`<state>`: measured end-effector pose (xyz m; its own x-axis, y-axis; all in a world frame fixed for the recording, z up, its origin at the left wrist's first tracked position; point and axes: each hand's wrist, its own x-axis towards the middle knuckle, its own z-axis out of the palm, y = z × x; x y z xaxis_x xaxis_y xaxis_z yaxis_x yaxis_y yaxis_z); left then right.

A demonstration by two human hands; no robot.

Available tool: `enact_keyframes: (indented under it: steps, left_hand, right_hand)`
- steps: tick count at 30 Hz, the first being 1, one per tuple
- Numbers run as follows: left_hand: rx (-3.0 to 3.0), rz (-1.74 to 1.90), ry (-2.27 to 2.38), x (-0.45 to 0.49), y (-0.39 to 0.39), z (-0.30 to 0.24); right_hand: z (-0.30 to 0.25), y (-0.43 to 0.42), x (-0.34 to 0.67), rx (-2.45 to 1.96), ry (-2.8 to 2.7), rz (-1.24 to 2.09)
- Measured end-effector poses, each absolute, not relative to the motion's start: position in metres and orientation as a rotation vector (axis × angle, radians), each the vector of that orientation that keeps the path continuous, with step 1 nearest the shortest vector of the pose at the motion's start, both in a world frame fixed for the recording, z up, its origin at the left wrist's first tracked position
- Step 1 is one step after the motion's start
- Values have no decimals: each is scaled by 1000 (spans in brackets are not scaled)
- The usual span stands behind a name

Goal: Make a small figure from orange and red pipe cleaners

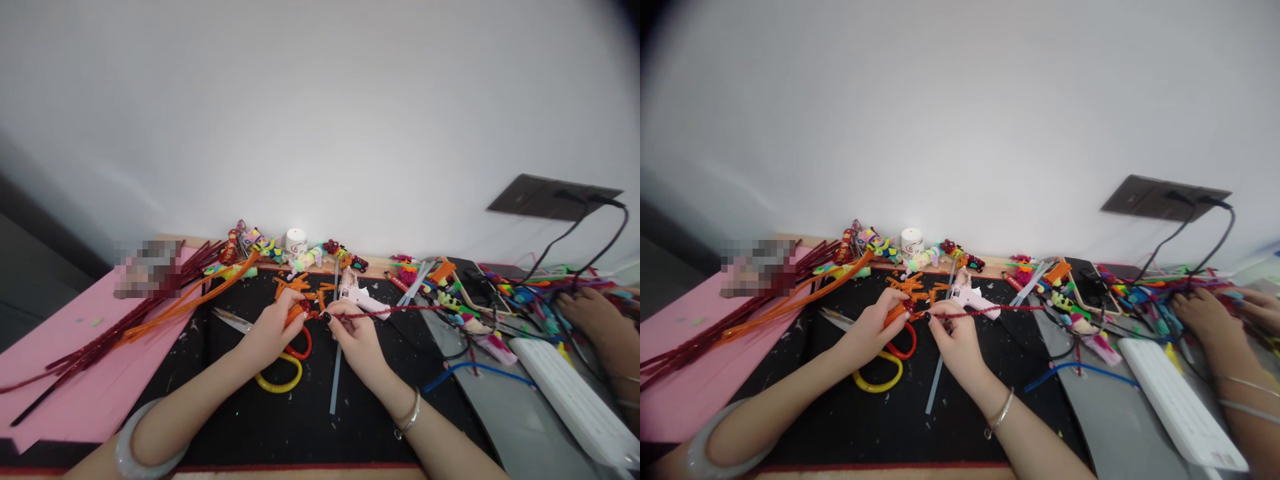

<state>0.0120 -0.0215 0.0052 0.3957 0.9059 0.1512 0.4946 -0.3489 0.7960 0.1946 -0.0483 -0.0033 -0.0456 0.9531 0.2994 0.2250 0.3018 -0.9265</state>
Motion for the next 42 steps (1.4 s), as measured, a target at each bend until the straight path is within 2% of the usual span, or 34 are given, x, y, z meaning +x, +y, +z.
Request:
enact_keyframes:
  steps: [42]
  left_hand:
    - [1950, 808, 1164, 12, -15, -1]
  right_hand:
    - [-5, -49, 193, -1244, -1572, 799]
